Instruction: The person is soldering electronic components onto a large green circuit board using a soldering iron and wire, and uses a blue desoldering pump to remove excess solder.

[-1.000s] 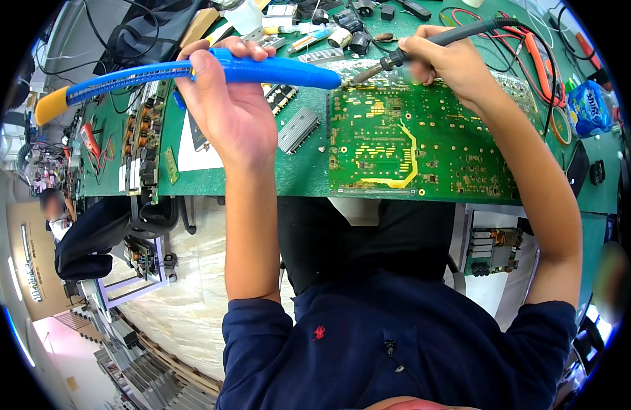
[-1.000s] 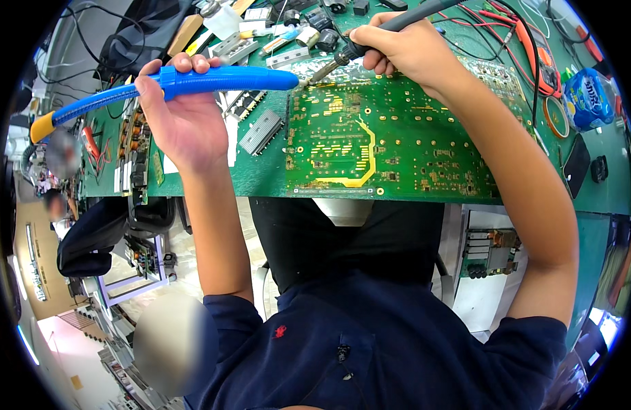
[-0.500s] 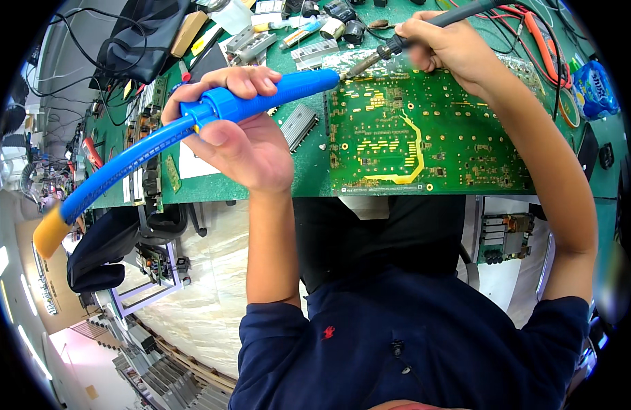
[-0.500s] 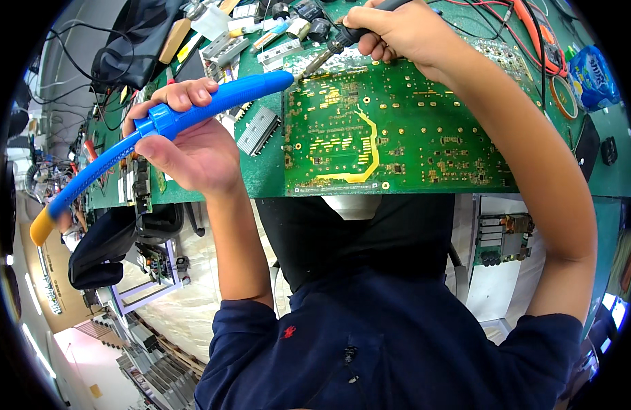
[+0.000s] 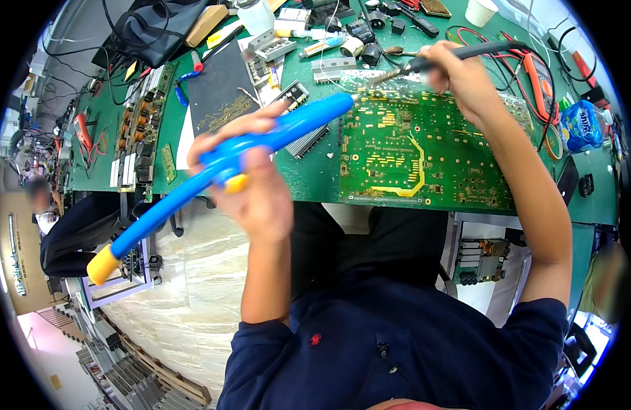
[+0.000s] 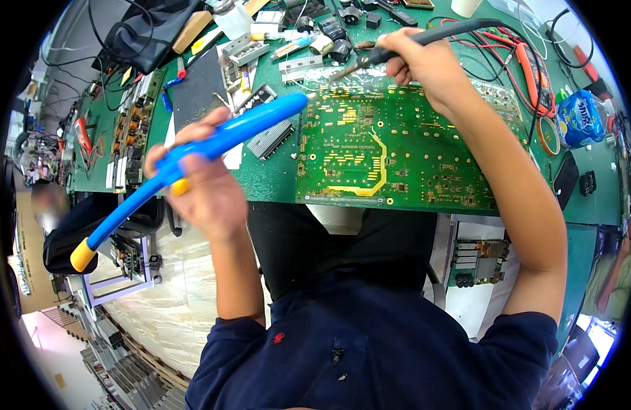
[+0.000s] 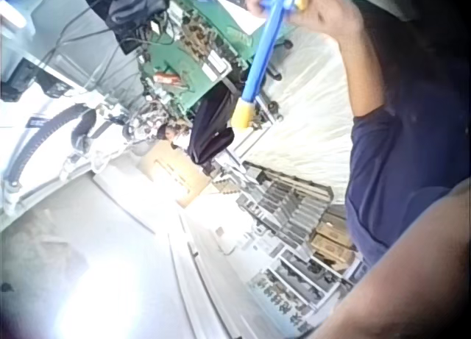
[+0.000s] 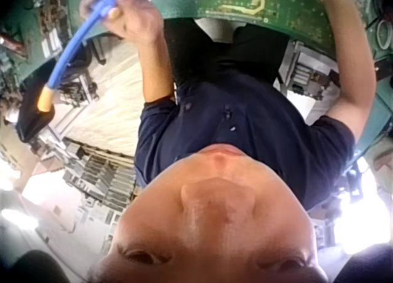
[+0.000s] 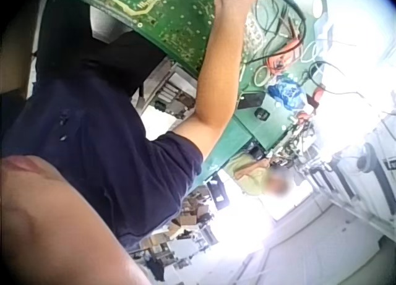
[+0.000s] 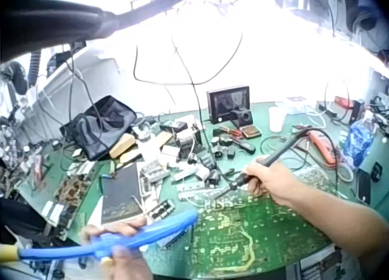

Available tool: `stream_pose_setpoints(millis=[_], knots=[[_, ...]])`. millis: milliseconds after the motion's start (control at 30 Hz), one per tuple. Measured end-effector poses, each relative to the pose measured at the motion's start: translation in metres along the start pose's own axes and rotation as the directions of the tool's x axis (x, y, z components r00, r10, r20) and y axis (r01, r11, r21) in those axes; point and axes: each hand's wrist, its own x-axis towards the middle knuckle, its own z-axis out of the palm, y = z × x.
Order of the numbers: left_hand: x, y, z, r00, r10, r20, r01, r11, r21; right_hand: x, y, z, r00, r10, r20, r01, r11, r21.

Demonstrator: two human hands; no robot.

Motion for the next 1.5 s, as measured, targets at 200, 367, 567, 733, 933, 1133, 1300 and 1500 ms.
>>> stream_pose_setpoints(millis=[200, 367, 567, 733, 933, 1133, 1300, 1500], knots=[[0.016, 0.05, -0.075, 0.966, 0.168, -0.195, -0.15, 0.983, 0.107, 0.014, -0.003, -0.025, 0.992, -0.059, -0.112, 0.092, 0.942, 0.322], [0.047, 0.083, -0.105, 0.902, 0.38, -0.205, -0.309, 0.899, 0.31, -0.01, -0.038, -0.016, 0.98, -0.123, -0.159, 0.176, 0.908, 0.381], [0.059, 0.065, -0.14, 0.996, -0.022, -0.091, 0.078, 0.743, 0.664, -0.005, -0.017, -0.023, 0.984, -0.158, -0.086, 0.17, 0.973, 0.157], [0.056, 0.025, -0.137, 0.946, -0.319, -0.06, 0.19, 0.393, 0.9, -0.012, -0.017, -0.017, 0.98, -0.197, -0.039, 0.195, 0.98, -0.03], [0.058, 0.0, -0.143, 0.874, -0.479, 0.083, 0.047, 0.254, 0.966, -0.022, -0.013, -0.03, 0.971, -0.239, 0.028, 0.233, 0.904, -0.358], [0.065, -0.018, -0.101, 0.754, -0.564, 0.337, -0.182, 0.314, 0.932, -0.022, -0.019, -0.033, 0.977, -0.183, 0.107, 0.204, 0.947, -0.247], [0.069, -0.012, -0.054, 0.644, -0.617, 0.452, -0.273, 0.367, 0.889, -0.028, -0.013, -0.019, 0.973, -0.226, 0.053, 0.232, 0.938, -0.258], [0.067, -0.014, 0.006, 0.409, -0.599, 0.688, -0.415, 0.549, 0.725, -0.025, -0.022, 0.009, 0.913, -0.329, 0.243, 0.296, 0.941, 0.163]])
